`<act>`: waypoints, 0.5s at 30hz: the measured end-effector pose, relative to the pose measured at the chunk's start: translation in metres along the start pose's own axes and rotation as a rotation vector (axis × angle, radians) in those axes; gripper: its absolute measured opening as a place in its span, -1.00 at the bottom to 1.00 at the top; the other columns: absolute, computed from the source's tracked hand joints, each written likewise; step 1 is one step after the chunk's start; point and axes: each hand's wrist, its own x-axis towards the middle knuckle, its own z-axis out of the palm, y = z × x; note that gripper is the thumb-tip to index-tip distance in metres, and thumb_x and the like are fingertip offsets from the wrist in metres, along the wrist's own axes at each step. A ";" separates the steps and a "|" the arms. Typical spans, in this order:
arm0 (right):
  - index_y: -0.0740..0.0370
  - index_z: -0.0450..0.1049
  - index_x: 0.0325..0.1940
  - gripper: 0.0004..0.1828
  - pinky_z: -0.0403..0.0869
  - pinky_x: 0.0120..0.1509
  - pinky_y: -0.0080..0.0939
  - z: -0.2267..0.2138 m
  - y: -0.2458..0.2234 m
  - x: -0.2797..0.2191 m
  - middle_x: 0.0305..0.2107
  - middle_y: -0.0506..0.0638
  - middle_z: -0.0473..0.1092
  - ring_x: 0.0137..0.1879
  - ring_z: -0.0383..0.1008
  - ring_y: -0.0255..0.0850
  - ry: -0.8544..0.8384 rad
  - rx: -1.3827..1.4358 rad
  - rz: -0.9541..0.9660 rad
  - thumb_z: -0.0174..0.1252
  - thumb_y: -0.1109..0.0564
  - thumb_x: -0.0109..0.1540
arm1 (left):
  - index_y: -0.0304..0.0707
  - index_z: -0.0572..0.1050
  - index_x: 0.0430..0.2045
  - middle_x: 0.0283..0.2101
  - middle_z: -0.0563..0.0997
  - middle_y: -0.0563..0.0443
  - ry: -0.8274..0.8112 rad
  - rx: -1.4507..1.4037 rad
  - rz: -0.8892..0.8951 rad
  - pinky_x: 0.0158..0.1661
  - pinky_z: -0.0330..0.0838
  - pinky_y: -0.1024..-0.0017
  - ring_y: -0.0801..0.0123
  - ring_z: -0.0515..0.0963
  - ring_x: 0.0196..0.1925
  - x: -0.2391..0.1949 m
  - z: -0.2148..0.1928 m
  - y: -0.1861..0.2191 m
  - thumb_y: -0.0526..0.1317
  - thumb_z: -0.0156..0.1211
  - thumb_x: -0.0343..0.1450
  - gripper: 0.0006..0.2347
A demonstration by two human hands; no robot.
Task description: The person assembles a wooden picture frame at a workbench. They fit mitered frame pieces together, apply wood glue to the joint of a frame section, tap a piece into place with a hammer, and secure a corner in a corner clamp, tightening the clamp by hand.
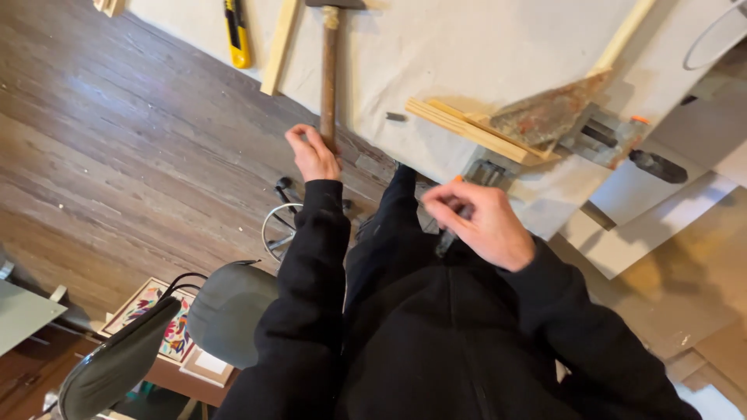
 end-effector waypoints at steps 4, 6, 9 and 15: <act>0.33 0.53 0.11 -0.72 0.58 0.03 -0.30 -0.003 0.002 0.023 -0.15 0.04 0.59 -0.07 0.60 -0.28 0.106 0.110 -0.175 0.17 0.13 0.37 | -0.14 0.25 -0.05 -0.45 0.50 0.05 0.069 0.002 0.289 -0.62 0.35 0.38 0.41 0.47 -0.58 -0.037 0.000 -0.015 -0.13 -0.05 0.64 -0.86; 0.34 0.43 0.25 -0.60 0.54 0.20 -0.22 -0.004 -0.003 0.035 0.02 0.10 0.55 0.15 0.58 -0.18 0.209 0.072 -0.289 0.17 0.09 0.39 | -0.10 0.21 -0.10 -0.57 0.35 0.06 0.033 -0.382 0.155 -0.71 0.14 0.46 0.46 0.30 -0.71 -0.080 0.005 -0.003 -0.17 -0.07 0.63 -0.90; 0.38 0.25 0.40 -0.51 0.51 0.27 -0.15 -0.023 -0.011 0.032 0.08 0.15 0.48 0.21 0.54 -0.10 0.181 0.144 -0.456 0.12 0.11 0.44 | -0.10 0.20 -0.07 -0.47 0.37 0.06 -0.124 -0.391 0.172 -0.73 0.07 0.53 0.51 0.28 -0.73 -0.188 0.041 0.065 -0.17 -0.14 0.64 -0.91; 0.26 0.30 0.41 -0.68 0.35 -0.24 -0.46 -0.128 0.023 -0.030 -0.21 -0.11 0.36 -0.29 0.27 -0.46 0.357 0.044 -0.535 -0.07 0.20 0.56 | -0.14 0.50 -0.09 0.02 0.55 0.04 -0.523 0.059 0.789 0.07 0.43 0.39 0.34 0.53 0.06 -0.230 0.127 0.076 -0.30 0.24 0.54 -0.89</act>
